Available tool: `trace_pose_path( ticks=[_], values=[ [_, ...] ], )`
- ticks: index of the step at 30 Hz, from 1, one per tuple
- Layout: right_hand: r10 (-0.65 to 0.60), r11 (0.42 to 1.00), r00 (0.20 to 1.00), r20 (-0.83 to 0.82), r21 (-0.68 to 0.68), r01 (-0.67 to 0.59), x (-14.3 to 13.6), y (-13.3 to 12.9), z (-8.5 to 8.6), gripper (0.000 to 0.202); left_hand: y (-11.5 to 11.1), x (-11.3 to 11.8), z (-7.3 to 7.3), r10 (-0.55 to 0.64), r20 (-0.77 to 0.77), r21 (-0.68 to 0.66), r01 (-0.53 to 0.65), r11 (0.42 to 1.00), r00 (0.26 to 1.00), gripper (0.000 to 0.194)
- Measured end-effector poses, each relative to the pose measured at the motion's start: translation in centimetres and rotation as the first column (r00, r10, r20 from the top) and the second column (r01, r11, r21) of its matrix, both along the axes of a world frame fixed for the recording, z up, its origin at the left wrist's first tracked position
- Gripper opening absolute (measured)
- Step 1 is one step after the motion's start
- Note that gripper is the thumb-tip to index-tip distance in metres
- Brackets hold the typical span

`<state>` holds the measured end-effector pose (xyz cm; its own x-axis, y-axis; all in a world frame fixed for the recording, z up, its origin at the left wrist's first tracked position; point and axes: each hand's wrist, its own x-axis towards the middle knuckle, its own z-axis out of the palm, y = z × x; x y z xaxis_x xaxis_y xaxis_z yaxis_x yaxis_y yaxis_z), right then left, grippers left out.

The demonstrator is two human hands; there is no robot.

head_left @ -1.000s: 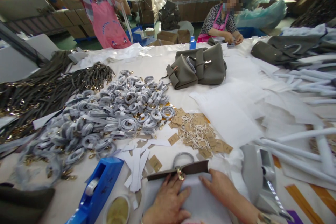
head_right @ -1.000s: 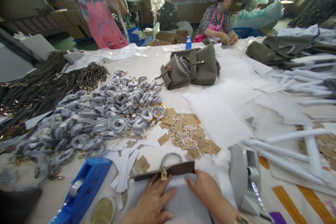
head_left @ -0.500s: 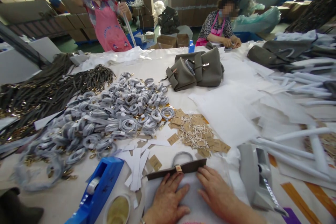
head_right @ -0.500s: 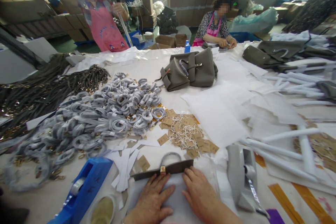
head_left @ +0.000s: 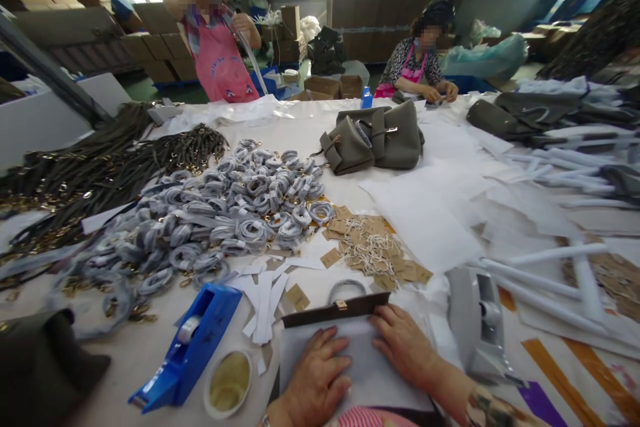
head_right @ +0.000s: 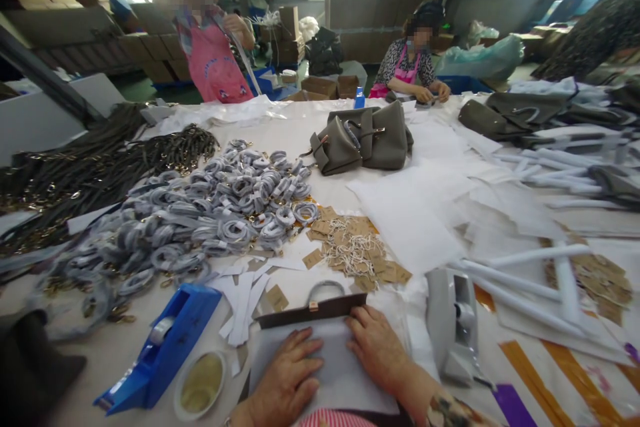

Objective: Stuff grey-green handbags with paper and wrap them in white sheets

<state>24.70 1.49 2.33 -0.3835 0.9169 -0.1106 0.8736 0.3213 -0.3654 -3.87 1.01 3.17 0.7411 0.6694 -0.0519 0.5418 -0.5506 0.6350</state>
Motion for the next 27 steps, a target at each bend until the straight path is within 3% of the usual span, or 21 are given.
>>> trace_pose_path(
  ticks=[3,5,9,12,15,18,23,27],
  values=[
    [0.005,0.997,0.998,0.055,0.076,-0.01,-0.6,-0.9,1.3,0.04,-0.4,0.0,1.0,0.003,-0.006,-0.081,-0.004,0.997,1.0,0.047],
    [0.052,0.995,0.999,0.007,0.086,-0.053,-1.4,-1.8,2.9,0.038,-0.6,0.1,1.3,0.018,-0.012,-0.113,-0.019,0.993,1.0,0.056],
    [0.298,0.943,0.915,-0.27,-0.062,-0.326,-3.3,-3.3,6.4,0.032,-0.8,0.1,1.5,0.025,-0.016,-0.148,-0.027,0.989,1.0,0.061],
    [0.36,0.908,0.896,-0.258,-0.122,-0.4,-3.8,-3.6,7.4,0.035,-0.9,0.0,1.7,0.019,-0.011,-0.166,-0.021,0.986,1.0,0.064],
    [0.412,0.892,0.892,-0.186,-0.119,-0.436,-3.5,-3.9,7.0,0.05,-1.2,0.0,1.8,0.015,-0.009,-0.15,-0.016,0.989,1.0,0.062],
    [0.464,0.877,0.873,-0.151,-0.065,-0.477,-3.3,-4.9,6.0,0.051,-1.4,0.0,2.0,0.021,-0.003,-0.126,-0.021,0.992,1.0,0.057],
    [0.404,0.914,0.914,-0.039,0.056,-0.402,-4.9,-6.8,2.7,0.026,-1.2,-0.1,2.9,-0.014,-0.036,-0.129,0.009,0.992,0.999,0.058],
    [0.432,0.897,0.899,-0.066,0.13,-0.422,-5.8,-7.1,0.0,0.023,-0.9,0.1,3.2,-0.021,-0.053,-0.158,0.012,0.987,0.998,0.056]
  ],
)
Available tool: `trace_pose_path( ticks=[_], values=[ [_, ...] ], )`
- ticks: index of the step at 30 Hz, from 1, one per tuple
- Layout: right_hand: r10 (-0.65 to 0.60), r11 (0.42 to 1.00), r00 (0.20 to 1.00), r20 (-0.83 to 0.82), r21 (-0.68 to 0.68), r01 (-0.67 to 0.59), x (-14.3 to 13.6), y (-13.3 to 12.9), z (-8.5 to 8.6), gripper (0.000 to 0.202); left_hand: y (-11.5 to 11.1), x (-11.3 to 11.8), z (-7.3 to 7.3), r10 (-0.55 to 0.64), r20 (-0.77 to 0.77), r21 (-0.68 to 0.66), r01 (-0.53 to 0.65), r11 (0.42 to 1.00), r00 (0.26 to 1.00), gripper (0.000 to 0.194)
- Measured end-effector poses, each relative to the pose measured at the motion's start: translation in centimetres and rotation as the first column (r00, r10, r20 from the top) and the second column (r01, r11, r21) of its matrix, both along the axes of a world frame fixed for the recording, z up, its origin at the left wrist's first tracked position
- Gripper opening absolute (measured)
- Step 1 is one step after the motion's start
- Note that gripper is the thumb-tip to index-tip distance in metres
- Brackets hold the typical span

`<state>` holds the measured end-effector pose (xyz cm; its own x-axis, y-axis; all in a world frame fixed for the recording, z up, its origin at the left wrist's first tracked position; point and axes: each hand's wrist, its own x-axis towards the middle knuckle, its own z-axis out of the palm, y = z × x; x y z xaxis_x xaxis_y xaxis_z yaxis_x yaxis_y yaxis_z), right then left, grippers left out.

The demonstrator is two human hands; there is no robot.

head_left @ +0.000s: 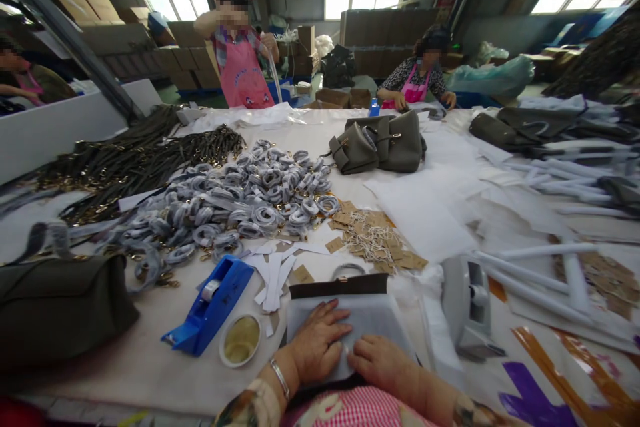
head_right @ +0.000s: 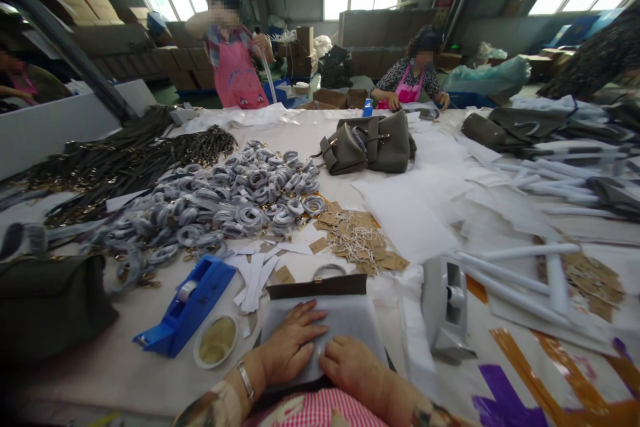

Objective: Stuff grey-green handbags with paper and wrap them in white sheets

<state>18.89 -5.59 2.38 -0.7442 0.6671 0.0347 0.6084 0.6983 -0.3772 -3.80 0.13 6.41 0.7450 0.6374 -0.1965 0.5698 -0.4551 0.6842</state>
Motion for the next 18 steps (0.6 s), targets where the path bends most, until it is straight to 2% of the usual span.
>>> trace_pose_path(
  ticks=[3,6,11,14,18],
  values=[
    [0.055,0.998,0.998,-0.039,-0.003,-0.056,0.0,0.2,-0.9,0.011,0.0,0.3,-0.2,0.047,0.02,0.009,-0.048,0.999,0.999,0.043],
    [0.088,0.996,0.995,-0.053,-0.017,-0.089,0.2,0.2,-1.2,0.009,-0.3,0.6,-0.3,0.071,0.004,0.026,-0.071,0.997,0.997,0.041],
    [0.102,0.993,0.994,-0.039,-0.061,-0.104,0.1,0.1,-1.7,0.008,-0.7,0.4,-0.5,0.006,-0.064,0.026,-0.005,1.0,0.998,0.057],
    [0.075,0.992,0.997,-0.033,-0.095,-0.078,0.1,0.0,-2.2,0.009,-0.9,0.3,-1.4,-0.024,-0.101,0.006,0.025,1.0,0.995,0.069],
    [0.022,0.982,0.999,-0.046,-0.188,-0.031,0.6,0.1,-2.4,0.013,-1.2,0.3,-2.9,-0.003,-0.08,0.03,0.006,1.0,0.997,0.071]
  ],
)
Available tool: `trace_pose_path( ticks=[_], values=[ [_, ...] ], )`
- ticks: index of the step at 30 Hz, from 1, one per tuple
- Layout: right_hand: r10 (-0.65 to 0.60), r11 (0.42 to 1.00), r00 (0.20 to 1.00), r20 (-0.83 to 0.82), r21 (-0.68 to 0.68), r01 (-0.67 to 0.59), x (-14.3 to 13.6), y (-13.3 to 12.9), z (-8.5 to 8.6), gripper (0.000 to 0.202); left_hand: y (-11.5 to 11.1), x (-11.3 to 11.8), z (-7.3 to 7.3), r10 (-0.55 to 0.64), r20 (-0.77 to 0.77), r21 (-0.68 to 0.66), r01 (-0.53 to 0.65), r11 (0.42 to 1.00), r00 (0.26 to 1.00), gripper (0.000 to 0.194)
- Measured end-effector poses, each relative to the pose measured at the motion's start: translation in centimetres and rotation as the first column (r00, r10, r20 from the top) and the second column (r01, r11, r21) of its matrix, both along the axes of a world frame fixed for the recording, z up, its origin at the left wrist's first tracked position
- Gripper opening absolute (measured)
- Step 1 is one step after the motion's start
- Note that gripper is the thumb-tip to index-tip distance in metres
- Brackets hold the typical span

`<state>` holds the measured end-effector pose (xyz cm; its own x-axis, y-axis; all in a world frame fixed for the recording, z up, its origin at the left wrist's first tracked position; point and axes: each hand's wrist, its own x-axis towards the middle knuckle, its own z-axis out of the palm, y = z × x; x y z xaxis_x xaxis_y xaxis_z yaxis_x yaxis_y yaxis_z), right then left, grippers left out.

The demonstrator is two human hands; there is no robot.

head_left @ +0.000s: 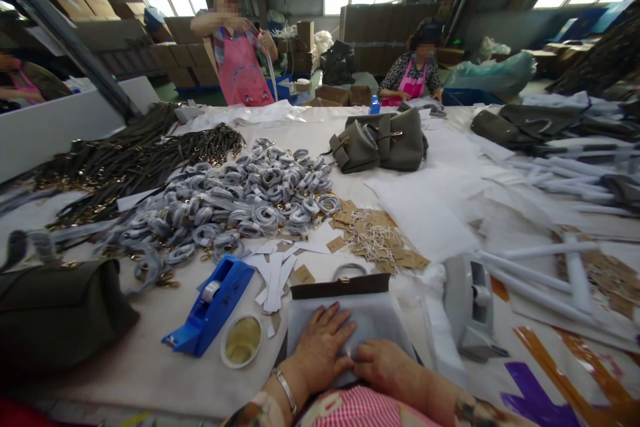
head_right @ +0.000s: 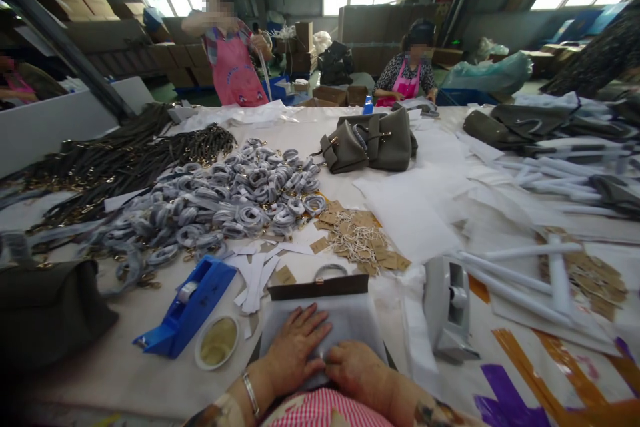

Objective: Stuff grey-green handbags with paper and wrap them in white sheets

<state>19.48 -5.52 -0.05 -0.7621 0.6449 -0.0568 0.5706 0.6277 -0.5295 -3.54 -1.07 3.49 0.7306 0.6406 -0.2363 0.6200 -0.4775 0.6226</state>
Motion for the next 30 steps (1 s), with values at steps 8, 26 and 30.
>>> trace_pose_path(
  ticks=[8,26,30],
  values=[
    [-0.308,0.925,0.95,-0.059,-0.251,0.285,0.0,1.6,2.5,0.022,-0.3,-0.1,-1.0,0.006,0.013,0.043,-0.006,0.999,1.0,0.074],
    [-0.514,0.733,0.851,0.111,-0.459,0.502,-3.2,4.0,2.5,0.02,-0.4,0.0,-1.6,0.044,0.044,0.0,-0.044,0.999,0.998,0.076],
    [-0.525,0.758,0.844,0.113,-0.389,0.524,-3.4,3.6,1.8,0.019,-0.4,0.0,-1.4,0.055,0.044,-0.007,-0.055,0.998,0.998,0.074]
  ],
)
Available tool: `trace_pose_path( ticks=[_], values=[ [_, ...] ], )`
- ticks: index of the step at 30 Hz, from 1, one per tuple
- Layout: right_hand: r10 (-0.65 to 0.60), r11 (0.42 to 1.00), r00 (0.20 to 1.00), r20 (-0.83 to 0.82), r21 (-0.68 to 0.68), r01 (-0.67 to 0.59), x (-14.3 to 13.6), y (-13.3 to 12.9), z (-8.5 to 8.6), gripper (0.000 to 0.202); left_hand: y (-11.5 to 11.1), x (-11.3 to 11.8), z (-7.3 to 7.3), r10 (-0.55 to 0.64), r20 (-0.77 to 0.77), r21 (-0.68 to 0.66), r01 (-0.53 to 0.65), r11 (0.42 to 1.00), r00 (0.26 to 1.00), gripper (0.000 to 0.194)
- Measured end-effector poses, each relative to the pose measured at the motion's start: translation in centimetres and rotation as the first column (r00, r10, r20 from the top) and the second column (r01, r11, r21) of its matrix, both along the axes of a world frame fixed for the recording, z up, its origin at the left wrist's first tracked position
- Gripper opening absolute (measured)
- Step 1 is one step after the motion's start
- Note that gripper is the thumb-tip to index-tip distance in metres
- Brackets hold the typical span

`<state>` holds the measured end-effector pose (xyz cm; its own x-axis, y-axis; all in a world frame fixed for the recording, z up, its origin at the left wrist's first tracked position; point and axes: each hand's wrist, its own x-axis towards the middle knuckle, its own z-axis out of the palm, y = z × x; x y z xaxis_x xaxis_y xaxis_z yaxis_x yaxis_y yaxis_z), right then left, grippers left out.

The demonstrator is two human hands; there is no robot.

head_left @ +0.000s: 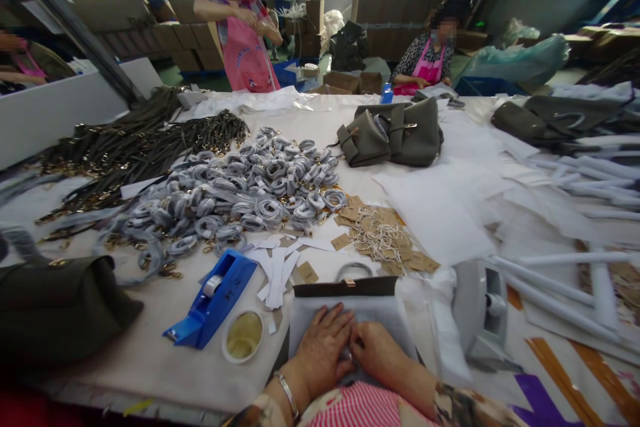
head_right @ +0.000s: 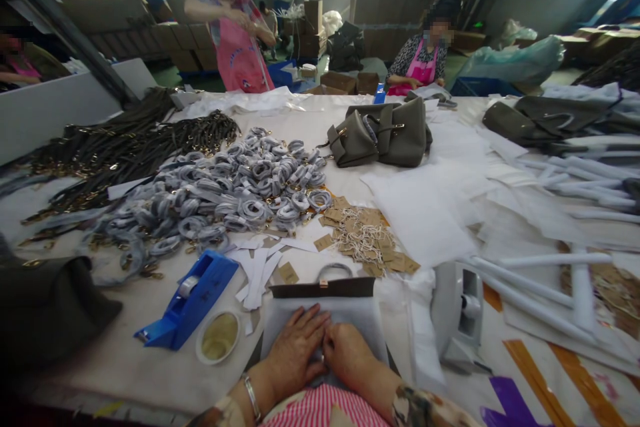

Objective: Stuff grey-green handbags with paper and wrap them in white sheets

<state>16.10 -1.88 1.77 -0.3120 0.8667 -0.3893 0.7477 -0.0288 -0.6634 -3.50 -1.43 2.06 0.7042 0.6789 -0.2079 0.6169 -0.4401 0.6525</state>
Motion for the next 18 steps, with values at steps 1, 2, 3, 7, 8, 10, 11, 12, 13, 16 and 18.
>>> trace_pose_path(
  ticks=[1,2,3,7,8,10,11,12,13,16,18],
  values=[
    [0.001,1.0,1.0,-0.001,0.012,-0.001,0.2,-0.2,-0.2,0.018,0.0,0.0,0.0,0.001,0.0,0.0,-0.001,1.0,1.0,0.074],
    [0.008,0.999,1.0,-0.018,0.033,-0.007,0.4,-0.5,-0.5,0.018,0.0,0.0,0.1,0.003,0.002,0.002,-0.003,1.0,1.0,0.075],
    [0.019,0.998,0.999,-0.049,0.063,-0.016,0.7,-0.9,-0.7,0.017,0.0,-0.1,0.1,0.003,0.005,0.004,-0.003,1.0,1.0,0.075],
    [0.117,0.981,0.971,-0.21,0.177,-0.08,2.0,-2.1,-1.2,0.017,-0.1,-0.2,0.3,-0.003,0.023,0.01,0.003,1.0,1.0,0.075],
    [0.141,0.979,0.963,-0.231,0.18,-0.101,2.2,-2.2,-1.1,0.015,-0.1,-0.2,0.3,-0.002,0.027,0.009,0.002,1.0,1.0,0.075],
    [0.163,0.979,0.957,-0.241,0.162,-0.126,2.3,-2.3,-1.0,0.013,-0.1,-0.1,0.4,0.002,0.031,0.006,-0.002,1.0,1.0,0.075],
    [0.159,0.981,0.96,-0.231,0.146,-0.128,2.2,-2.2,-1.0,0.013,0.0,-0.1,0.4,0.005,0.03,0.004,-0.005,1.0,1.0,0.075],
    [0.148,0.984,0.966,-0.212,0.127,-0.122,2.1,-2.1,-0.9,0.012,0.0,-0.1,0.4,0.006,0.028,0.001,-0.006,1.0,1.0,0.075],
    [0.135,0.987,0.972,-0.191,0.11,-0.116,1.9,-1.9,-0.9,0.012,0.1,0.0,0.4,0.005,0.027,-0.003,-0.005,1.0,1.0,0.075],
    [0.122,0.99,0.984,-0.132,0.082,-0.112,1.3,-1.6,-1.0,0.012,0.3,0.1,0.7,-0.008,0.011,-0.028,0.009,1.0,1.0,0.076],
    [0.129,0.99,0.987,-0.094,0.063,-0.123,1.0,-1.5,-1.0,0.011,0.6,0.1,1.0,-0.03,-0.021,-0.066,0.028,0.997,0.999,0.083]
  ],
)
